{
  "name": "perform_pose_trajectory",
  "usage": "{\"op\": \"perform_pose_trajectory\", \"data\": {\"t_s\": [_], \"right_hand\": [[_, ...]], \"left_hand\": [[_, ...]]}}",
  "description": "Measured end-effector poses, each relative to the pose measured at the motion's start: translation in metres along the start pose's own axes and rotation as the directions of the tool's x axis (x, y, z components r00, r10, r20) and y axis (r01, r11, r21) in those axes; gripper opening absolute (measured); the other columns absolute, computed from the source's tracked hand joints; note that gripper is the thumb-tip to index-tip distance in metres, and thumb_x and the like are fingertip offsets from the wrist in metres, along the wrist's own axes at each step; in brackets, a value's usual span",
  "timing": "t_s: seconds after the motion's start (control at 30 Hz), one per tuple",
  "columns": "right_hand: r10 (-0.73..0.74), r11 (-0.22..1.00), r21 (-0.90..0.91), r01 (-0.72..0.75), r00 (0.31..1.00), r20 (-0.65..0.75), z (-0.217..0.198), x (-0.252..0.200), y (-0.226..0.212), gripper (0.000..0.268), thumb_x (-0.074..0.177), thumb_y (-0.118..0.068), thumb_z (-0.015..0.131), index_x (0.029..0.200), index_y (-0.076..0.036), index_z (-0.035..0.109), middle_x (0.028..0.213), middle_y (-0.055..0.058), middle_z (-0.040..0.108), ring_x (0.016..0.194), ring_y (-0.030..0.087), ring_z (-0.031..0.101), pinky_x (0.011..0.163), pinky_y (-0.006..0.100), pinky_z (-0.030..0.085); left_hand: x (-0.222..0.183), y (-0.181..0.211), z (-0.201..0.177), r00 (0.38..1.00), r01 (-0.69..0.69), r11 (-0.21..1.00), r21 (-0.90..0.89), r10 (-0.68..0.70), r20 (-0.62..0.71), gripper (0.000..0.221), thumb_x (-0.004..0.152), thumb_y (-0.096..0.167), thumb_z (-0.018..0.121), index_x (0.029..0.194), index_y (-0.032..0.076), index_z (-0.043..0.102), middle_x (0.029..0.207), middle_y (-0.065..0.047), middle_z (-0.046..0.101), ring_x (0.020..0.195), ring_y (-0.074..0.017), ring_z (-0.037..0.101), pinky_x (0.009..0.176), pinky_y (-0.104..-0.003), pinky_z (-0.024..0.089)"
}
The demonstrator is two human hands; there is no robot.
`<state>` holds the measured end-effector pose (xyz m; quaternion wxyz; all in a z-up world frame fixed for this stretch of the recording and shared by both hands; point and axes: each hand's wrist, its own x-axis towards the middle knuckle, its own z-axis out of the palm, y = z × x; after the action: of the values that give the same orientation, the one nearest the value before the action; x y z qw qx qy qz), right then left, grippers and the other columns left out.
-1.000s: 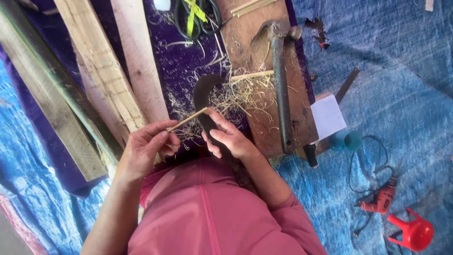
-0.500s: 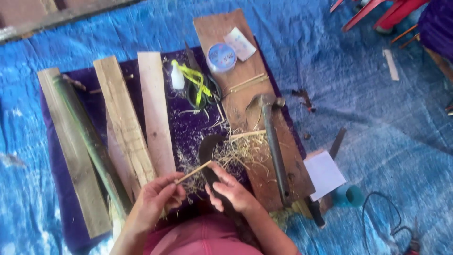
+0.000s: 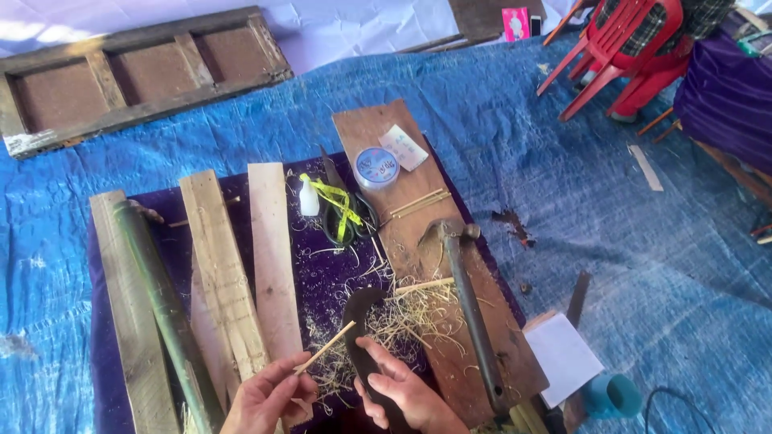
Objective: A person is using a curved blade to shave thin layers off a wooden stick to shape or smooth it.
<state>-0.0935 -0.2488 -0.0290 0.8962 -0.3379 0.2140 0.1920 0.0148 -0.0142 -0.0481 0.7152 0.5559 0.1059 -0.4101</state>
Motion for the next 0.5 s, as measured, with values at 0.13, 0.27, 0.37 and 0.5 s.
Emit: {"op": "perform_pose_trajectory", "data": {"t_s": [0.13,0.27,0.37,0.5], "right_hand": [[-0.003,1.000,0.023,0.002,1.000,0.003,-0.013,0.005,0.007,0.070,0.103,-0.010,0.053,0.166,-0.024,0.027,0.096,0.018,0.058,0.055,0.017,0.054,0.049,0.025,0.047],[-0.044,0.999,0.016,0.043,0.998,0.038,-0.020,0.011,0.014,0.065,0.102,-0.006,0.051,0.162,-0.021,0.031,0.095,0.018,0.055,0.054,0.018,0.051,0.045,0.027,0.044],[-0.037,0.999,-0.023,0.037,0.999,0.022,-0.018,0.009,0.010,0.066,0.102,-0.008,0.051,0.163,-0.023,0.029,0.093,0.017,0.055,0.053,0.018,0.050,0.046,0.027,0.043],[0.003,0.999,-0.054,-0.001,1.000,0.029,-0.007,0.005,0.002,0.068,0.103,-0.011,0.048,0.164,-0.029,0.025,0.088,0.015,0.054,0.054,0.016,0.050,0.048,0.025,0.045]], "left_hand": [[0.001,0.003,0.005,0.999,-0.039,0.999,0.002,0.039,-0.004,0.043,0.098,-0.003,0.055,0.138,-0.001,0.070,0.088,-0.027,0.077,0.075,-0.0342,0.072,0.056,-0.037,0.053],[-0.003,0.010,0.008,0.994,-0.106,0.989,0.105,0.102,0.048,0.043,0.096,0.006,0.060,0.137,0.004,0.070,0.090,-0.021,0.080,0.078,-0.0275,0.074,0.060,-0.033,0.056],[-0.003,0.016,0.015,0.987,-0.159,0.969,0.189,0.163,-0.005,0.040,0.096,0.005,0.060,0.135,0.005,0.072,0.089,-0.018,0.082,0.076,-0.0246,0.076,0.061,-0.032,0.060],[-0.012,0.038,0.026,0.988,-0.127,0.960,0.250,0.145,-0.055,0.052,0.097,0.004,0.057,0.148,0.010,0.057,0.096,-0.017,0.082,0.082,-0.0246,0.077,0.066,-0.032,0.062]]}}
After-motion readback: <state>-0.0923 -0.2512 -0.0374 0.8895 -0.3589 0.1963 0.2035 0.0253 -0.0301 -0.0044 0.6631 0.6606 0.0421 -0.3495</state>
